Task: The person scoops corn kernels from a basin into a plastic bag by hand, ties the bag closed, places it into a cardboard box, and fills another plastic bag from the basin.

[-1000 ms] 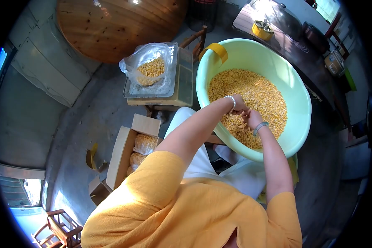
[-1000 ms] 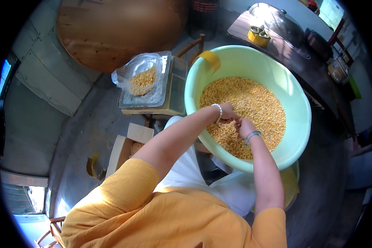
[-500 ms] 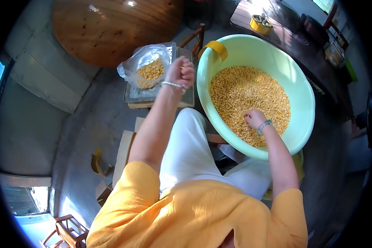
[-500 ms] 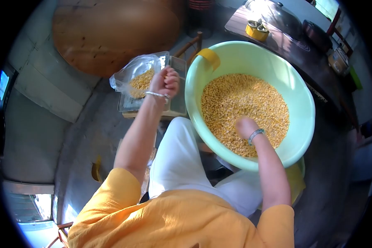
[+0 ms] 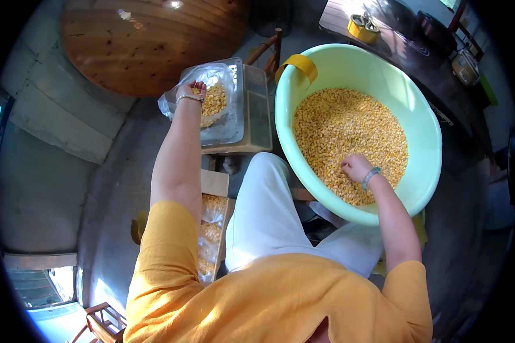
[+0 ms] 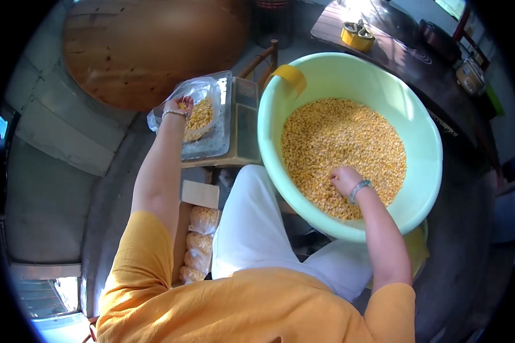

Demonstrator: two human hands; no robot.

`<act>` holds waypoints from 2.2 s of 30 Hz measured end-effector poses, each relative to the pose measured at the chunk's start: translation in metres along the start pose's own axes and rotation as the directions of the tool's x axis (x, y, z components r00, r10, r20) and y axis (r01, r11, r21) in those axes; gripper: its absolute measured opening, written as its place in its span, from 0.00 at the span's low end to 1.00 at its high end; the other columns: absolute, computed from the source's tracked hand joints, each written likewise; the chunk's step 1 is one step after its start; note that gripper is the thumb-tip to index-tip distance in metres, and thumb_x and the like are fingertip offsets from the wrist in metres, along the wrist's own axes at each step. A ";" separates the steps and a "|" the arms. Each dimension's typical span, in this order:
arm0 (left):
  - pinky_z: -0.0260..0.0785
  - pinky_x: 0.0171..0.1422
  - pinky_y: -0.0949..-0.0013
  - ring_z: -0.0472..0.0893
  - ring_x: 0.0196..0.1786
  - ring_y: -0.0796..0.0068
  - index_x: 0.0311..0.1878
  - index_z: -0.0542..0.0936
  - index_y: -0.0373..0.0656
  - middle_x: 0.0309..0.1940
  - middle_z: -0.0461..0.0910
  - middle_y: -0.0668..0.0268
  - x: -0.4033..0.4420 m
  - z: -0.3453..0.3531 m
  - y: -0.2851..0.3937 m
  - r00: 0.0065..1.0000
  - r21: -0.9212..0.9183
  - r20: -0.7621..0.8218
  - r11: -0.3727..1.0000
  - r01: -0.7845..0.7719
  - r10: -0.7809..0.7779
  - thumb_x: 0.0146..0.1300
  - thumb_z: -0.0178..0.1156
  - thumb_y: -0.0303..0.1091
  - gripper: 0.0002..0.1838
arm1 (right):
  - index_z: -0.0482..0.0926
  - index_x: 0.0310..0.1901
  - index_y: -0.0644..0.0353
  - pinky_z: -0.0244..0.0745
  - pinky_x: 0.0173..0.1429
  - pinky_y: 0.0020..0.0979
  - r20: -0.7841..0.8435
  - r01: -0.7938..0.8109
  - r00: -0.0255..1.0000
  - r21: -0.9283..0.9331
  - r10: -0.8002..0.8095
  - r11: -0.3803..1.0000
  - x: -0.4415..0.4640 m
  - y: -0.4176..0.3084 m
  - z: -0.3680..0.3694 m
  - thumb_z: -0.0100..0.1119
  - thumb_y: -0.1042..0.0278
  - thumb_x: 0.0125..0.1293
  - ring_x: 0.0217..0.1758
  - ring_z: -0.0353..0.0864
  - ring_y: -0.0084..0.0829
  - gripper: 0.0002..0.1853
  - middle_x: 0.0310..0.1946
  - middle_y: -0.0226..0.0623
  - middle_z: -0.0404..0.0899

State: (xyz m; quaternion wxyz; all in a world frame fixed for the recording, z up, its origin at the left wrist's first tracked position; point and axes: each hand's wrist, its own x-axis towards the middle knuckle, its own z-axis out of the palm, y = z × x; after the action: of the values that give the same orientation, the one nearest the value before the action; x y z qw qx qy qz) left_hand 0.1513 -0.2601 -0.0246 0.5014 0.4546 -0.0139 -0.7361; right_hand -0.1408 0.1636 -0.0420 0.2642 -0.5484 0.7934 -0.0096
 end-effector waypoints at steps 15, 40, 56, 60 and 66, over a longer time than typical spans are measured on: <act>0.67 0.50 0.65 0.77 0.42 0.67 0.45 0.72 0.39 0.39 0.79 0.61 -0.011 0.008 -0.012 0.889 0.351 0.149 0.818 -0.456 0.432 0.65 0.44 0.38 0.14 | 0.81 0.40 0.58 0.71 0.52 0.36 0.057 -0.043 0.997 0.012 0.043 0.999 -0.006 -0.010 -0.010 0.50 0.65 0.60 0.43 0.78 0.40 0.12 0.39 0.45 0.79; 0.70 0.51 0.62 0.74 0.55 0.60 0.51 0.77 0.47 0.51 0.75 0.57 -0.231 -0.014 -0.348 0.439 0.042 0.355 -0.455 -0.889 -0.825 0.49 0.61 0.33 0.22 | 0.81 0.40 0.55 0.72 0.50 0.36 0.254 0.080 0.967 -0.324 0.005 0.943 0.015 0.034 0.043 0.51 0.64 0.56 0.46 0.77 0.41 0.12 0.42 0.45 0.79; 0.71 0.48 0.60 0.78 0.49 0.61 0.48 0.79 0.48 0.47 0.78 0.61 -0.223 -0.021 -0.338 0.588 -0.039 -0.019 -0.587 -0.809 -0.809 0.52 0.59 0.35 0.18 | 0.80 0.40 0.56 0.72 0.49 0.34 0.298 0.030 0.954 -0.193 0.030 0.981 -0.019 -0.013 0.010 0.55 0.65 0.53 0.45 0.78 0.42 0.13 0.42 0.46 0.78; 0.71 0.49 0.61 0.78 0.48 0.61 0.47 0.79 0.46 0.45 0.79 0.60 -0.223 -0.022 -0.334 0.578 -0.051 0.004 -0.578 -0.815 -0.816 0.51 0.59 0.34 0.18 | 0.79 0.41 0.55 0.72 0.49 0.34 0.301 0.056 0.954 -0.191 0.004 0.980 -0.015 -0.007 0.017 0.56 0.65 0.52 0.45 0.78 0.42 0.13 0.42 0.45 0.78; 0.72 0.49 0.62 0.79 0.46 0.60 0.44 0.80 0.43 0.41 0.80 0.56 -0.223 -0.021 -0.331 0.482 -0.079 0.287 -0.521 -0.850 -0.828 0.50 0.58 0.33 0.16 | 0.81 0.35 0.58 0.74 0.44 0.37 0.087 0.092 0.993 -0.140 -0.080 0.986 0.007 0.022 0.043 0.58 0.67 0.49 0.41 0.79 0.44 0.10 0.36 0.48 0.79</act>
State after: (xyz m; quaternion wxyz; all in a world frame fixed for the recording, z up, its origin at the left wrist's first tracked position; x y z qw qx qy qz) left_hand -0.0560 0.0805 -0.0484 -0.2719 0.0868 -0.9443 -0.1640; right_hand -0.1431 0.1781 -0.0889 0.2552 -0.5998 0.7561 0.0586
